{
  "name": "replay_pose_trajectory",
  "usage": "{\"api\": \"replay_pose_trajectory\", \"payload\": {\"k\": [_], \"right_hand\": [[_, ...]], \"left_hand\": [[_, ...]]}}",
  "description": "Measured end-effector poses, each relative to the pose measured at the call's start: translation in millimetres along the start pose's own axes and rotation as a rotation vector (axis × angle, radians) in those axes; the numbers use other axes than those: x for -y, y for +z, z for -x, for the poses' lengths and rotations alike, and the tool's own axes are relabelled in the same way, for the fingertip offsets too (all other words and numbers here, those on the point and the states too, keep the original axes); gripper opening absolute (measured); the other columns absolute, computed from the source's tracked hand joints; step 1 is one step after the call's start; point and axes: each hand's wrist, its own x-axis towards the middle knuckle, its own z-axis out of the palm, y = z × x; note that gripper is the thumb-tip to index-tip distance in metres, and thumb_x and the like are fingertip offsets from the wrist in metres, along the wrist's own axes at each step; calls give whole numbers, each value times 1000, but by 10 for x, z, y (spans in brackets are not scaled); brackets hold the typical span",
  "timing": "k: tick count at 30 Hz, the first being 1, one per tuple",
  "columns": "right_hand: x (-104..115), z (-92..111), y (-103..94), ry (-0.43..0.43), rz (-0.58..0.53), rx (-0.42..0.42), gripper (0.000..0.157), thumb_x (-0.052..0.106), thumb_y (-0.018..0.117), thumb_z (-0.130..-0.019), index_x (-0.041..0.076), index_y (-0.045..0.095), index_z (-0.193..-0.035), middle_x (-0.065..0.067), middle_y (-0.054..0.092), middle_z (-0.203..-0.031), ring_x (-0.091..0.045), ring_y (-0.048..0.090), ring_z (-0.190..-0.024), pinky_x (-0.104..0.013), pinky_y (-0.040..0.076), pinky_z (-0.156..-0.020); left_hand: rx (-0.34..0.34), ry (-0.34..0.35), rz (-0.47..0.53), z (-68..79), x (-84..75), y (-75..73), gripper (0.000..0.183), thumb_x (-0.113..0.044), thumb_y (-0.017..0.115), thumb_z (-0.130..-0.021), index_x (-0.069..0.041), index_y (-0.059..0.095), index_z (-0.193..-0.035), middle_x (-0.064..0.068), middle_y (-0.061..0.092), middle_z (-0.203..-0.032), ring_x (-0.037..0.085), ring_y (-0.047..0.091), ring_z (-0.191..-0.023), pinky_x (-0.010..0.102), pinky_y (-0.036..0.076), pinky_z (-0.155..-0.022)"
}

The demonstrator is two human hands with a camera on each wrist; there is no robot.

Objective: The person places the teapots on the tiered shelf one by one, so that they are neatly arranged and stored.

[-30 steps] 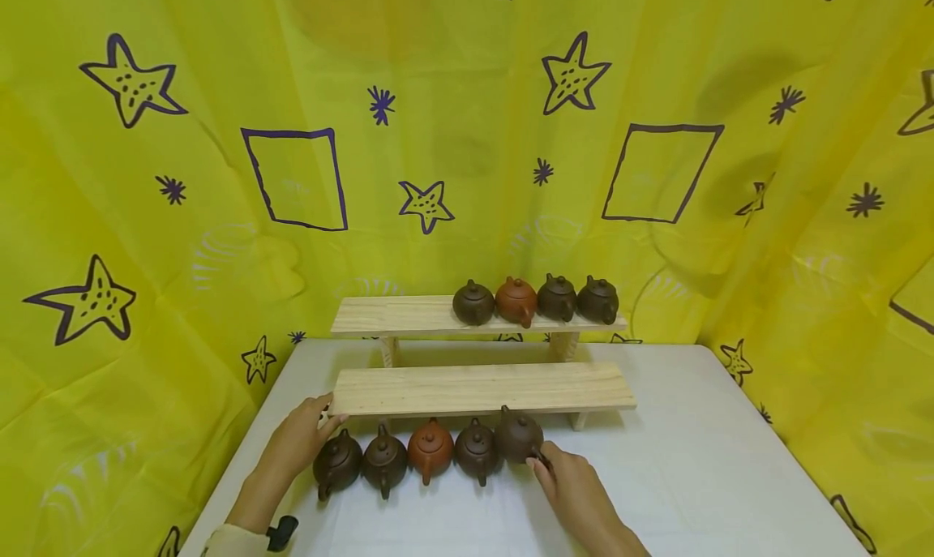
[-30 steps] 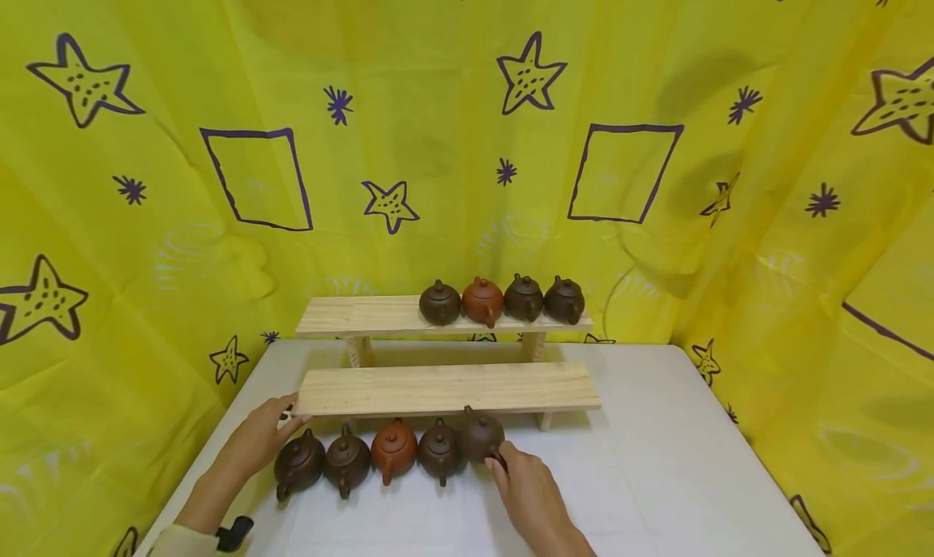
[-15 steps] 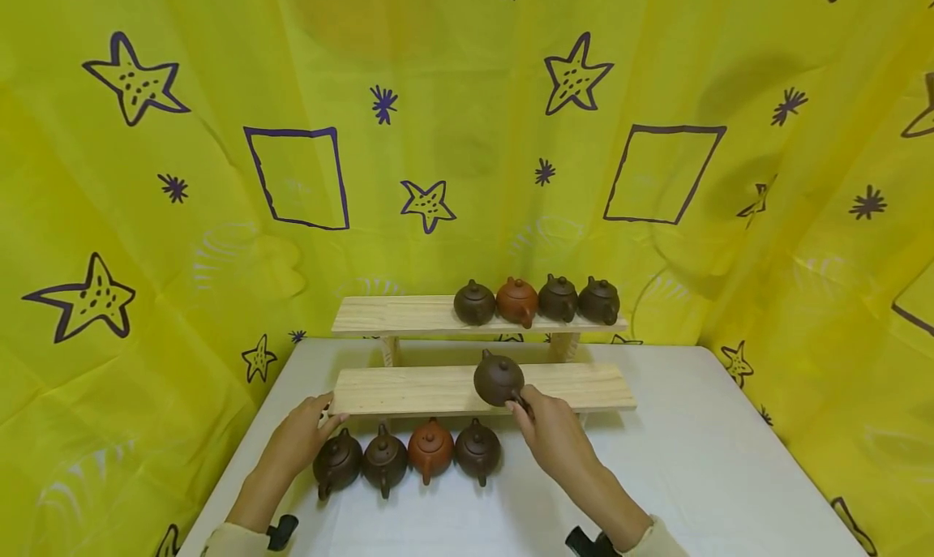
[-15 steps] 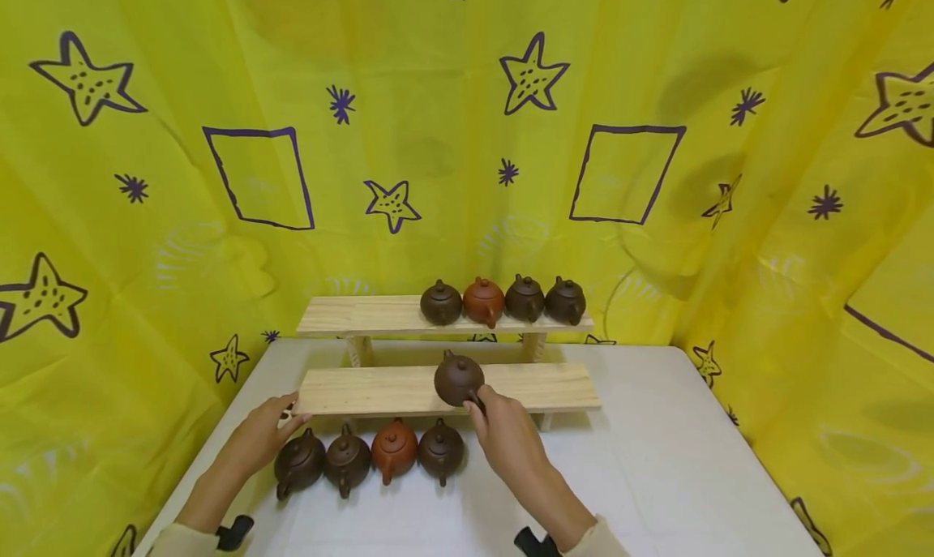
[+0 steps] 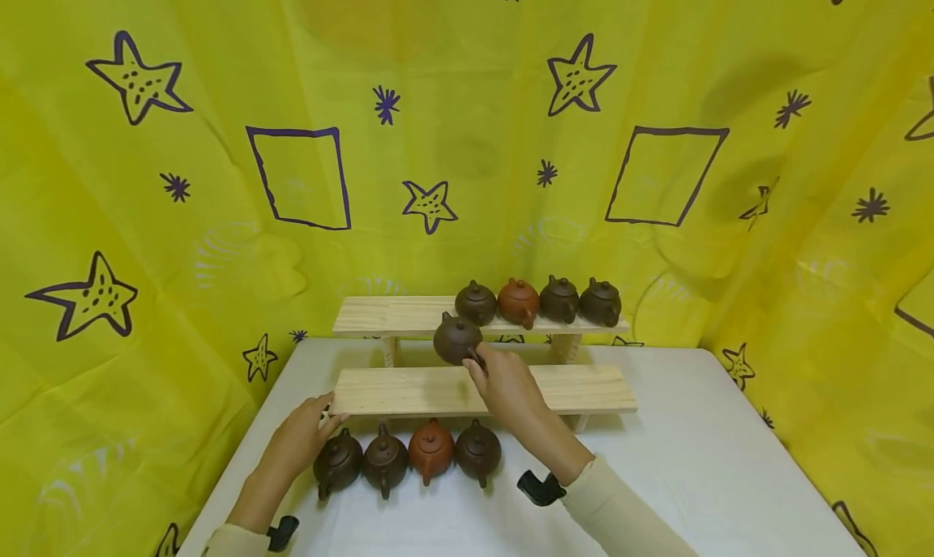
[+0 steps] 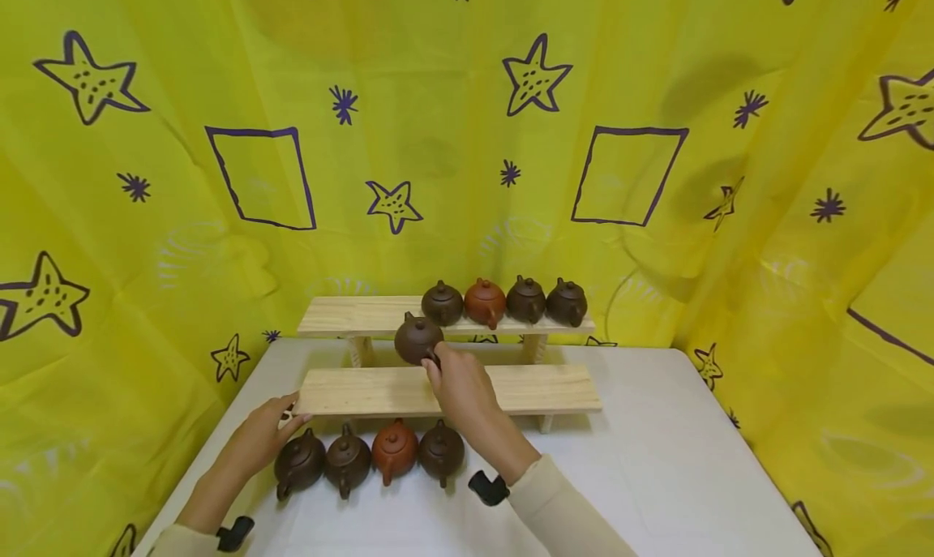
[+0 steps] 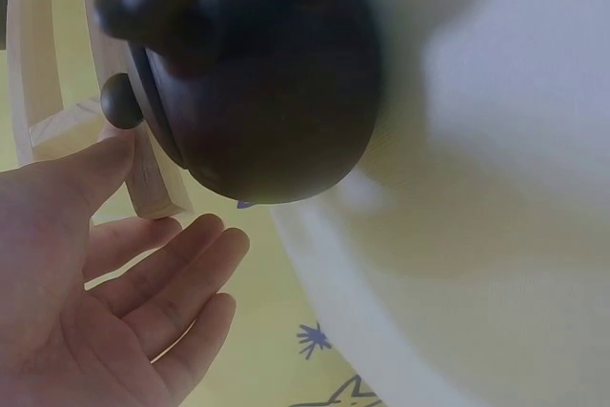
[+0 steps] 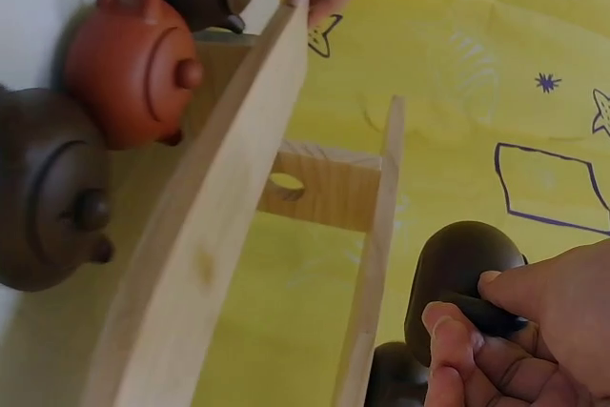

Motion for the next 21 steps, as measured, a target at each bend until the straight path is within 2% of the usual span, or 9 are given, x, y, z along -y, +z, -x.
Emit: {"api": "replay_pose_trajectory", "payload": {"k": [11, 17, 21], "right_hand": [[222, -480, 175, 64, 11, 62, 23, 22, 63, -108, 7, 61, -91, -3, 53, -68, -19, 52, -59, -33, 41, -54], [245, -640, 297, 105, 31, 70, 23, 22, 63, -108, 4, 64, -93, -6, 58, -70, -21, 57, -60, -36, 47, -55], [255, -734, 356, 131, 45, 83, 23, 23, 63, -108, 2, 68, -101, -11, 65, -76, -27, 66, -65, -40, 52, -58]], "left_hand": [[4, 0, 8, 1, 1, -12, 54, -24, 71, -103, 11, 57, -142, 27, 70, -115, 42, 70, -107, 58, 57, -90], [7, -2, 17, 15, 2, -3, 54, -24, 71, -102, 11, 57, -142, 26, 70, -116, 41, 70, -107, 58, 57, -91], [-5, 4, 19, 15, 14, 0, 55, -24, 71, -102, 11, 57, -142, 28, 69, -118, 43, 69, -109, 59, 56, -92]]}}
